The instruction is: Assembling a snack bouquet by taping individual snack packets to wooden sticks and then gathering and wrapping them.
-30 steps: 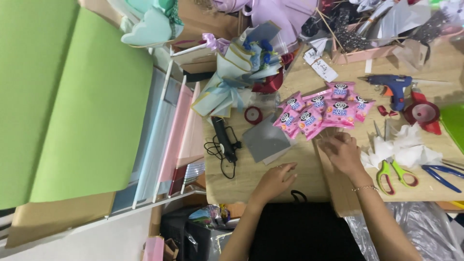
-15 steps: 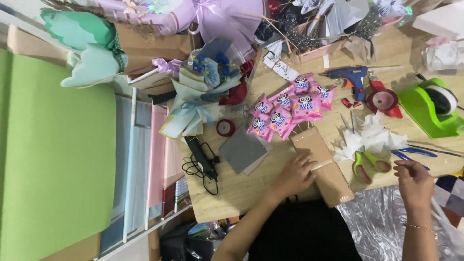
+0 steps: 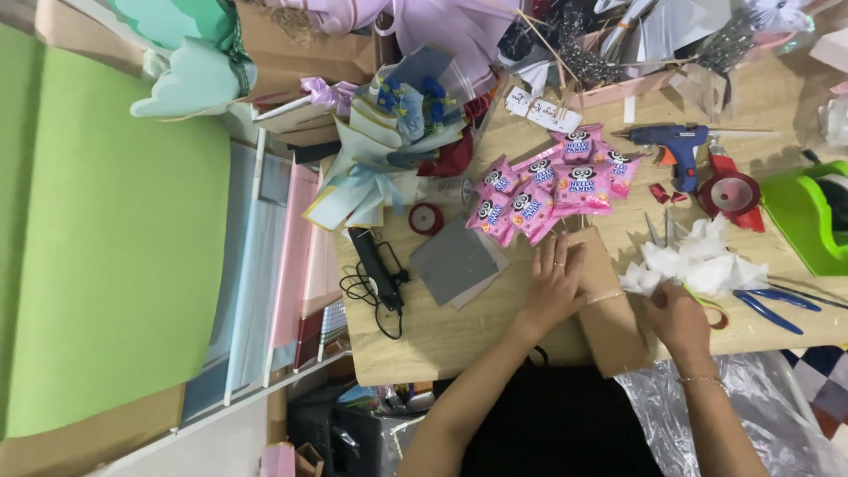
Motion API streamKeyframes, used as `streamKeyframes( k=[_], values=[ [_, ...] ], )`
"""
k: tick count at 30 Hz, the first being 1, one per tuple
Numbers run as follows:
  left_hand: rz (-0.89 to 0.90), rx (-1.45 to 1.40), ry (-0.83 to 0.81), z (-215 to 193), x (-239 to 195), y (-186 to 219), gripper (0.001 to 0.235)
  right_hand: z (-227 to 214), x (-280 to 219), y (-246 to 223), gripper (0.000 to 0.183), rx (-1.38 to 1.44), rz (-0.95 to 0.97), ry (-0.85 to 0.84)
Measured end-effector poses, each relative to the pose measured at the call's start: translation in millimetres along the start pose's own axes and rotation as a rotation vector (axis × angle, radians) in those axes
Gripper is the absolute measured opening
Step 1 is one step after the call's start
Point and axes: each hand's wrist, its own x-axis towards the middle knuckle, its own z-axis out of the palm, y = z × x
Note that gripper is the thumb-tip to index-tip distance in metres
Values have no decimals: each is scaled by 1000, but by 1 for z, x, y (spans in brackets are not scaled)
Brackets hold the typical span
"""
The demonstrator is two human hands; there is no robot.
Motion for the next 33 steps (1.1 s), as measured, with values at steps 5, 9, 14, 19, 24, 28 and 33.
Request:
streamKeyframes(
  k=[5, 9, 14, 19, 24, 28, 33],
  values=[
    [14, -58, 58, -6, -4, 4, 96, -3, -13, 25, 20, 395, 53, -56],
    [-18, 29, -54, -1, 1, 7, 103, -7, -36, -4, 15, 646, 135, -87],
    [-50, 25, -72, 0, 3, 15, 99, 34, -32, 8, 23, 563, 55, 86],
    [-106, -75, -88, -25, 7, 24, 99, 37, -19, 14, 27, 625, -3, 99],
    [-124, -108, -24, -17, 12, 34, 99, 41, -4, 21, 22, 634, -46, 127],
    [-120, -48, 47, -18, 3, 39, 99, 31, -14, 5, 23, 668, -63, 121],
    [-147, 31, -24, -6, -13, 62, 106, 39, -9, -2, 21, 747, -25, 205]
  ],
)
